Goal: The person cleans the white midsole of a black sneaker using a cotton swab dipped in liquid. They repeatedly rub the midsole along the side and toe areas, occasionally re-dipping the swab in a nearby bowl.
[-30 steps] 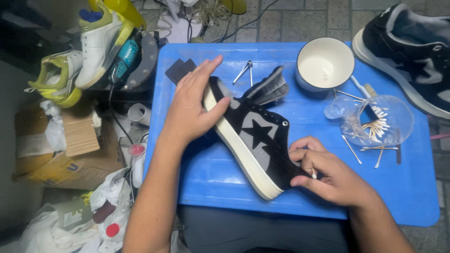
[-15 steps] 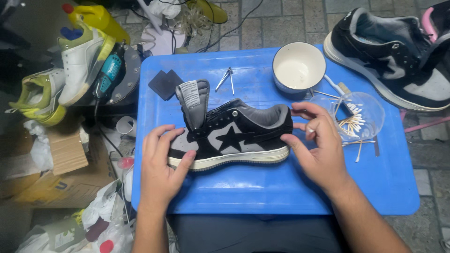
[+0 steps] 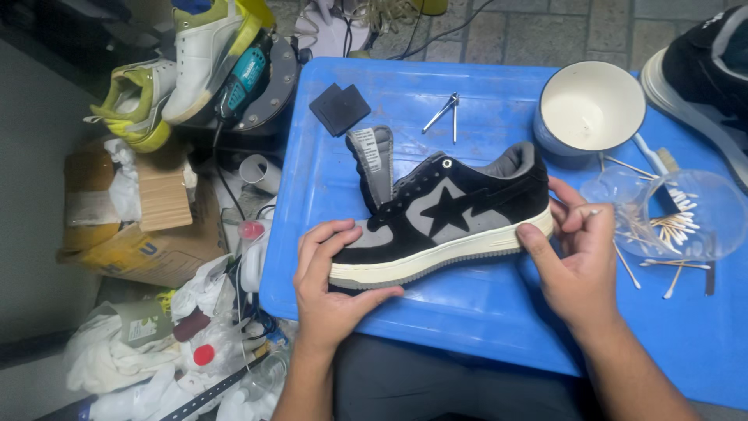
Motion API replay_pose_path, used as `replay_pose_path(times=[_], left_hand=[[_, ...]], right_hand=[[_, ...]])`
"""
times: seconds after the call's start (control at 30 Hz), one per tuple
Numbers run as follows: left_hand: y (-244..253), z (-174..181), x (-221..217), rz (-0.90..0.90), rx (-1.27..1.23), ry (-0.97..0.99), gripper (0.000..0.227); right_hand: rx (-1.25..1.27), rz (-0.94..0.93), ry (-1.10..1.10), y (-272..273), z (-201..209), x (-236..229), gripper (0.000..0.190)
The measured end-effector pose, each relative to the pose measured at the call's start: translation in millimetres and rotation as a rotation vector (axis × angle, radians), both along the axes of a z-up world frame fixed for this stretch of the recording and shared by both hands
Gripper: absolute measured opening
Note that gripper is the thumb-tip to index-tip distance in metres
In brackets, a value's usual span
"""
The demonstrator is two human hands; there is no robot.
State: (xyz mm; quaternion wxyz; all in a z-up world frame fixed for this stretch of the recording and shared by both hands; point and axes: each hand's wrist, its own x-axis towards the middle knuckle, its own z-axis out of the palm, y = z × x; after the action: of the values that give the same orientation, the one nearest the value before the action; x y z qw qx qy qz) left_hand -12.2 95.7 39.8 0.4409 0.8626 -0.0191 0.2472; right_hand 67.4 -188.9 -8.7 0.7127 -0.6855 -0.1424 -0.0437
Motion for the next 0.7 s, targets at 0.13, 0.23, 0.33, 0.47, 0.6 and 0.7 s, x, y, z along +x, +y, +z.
replay_pose_path(times=[0.13,0.23,0.33,0.47,0.6,0.7], left_hand=[[3,-5,-5,-0.016,0.016,-0.037,0.078],[4,-8,-7,-0.032,-0.042,-0.064,0.075],[3,-15,-11,-0.018,-0.144,-0.085,0.072],[-5,-20,-16,0.052,-0.193,-0.077,0.072],[-16,-17,-19,0.1,-0.102,-0.111,0.073],[-25,-14,-18,0.105,0.044,-0.113,0.072]], right_hand=[[-0.022,-0.004,0.002,0,3,-2,0.04],[0.009,-0.003,0.013,8,11,-2,0.039],[-0.088,-0.041,-0.077,23,29,6,0.036],[-0.412,-0.076,-0.276,37,48,15,0.042],[-0.434,-0.073,-0.267,45,47,31,0.037],[-0.521,-0.098,-0.266,39,41,30,0.034]])
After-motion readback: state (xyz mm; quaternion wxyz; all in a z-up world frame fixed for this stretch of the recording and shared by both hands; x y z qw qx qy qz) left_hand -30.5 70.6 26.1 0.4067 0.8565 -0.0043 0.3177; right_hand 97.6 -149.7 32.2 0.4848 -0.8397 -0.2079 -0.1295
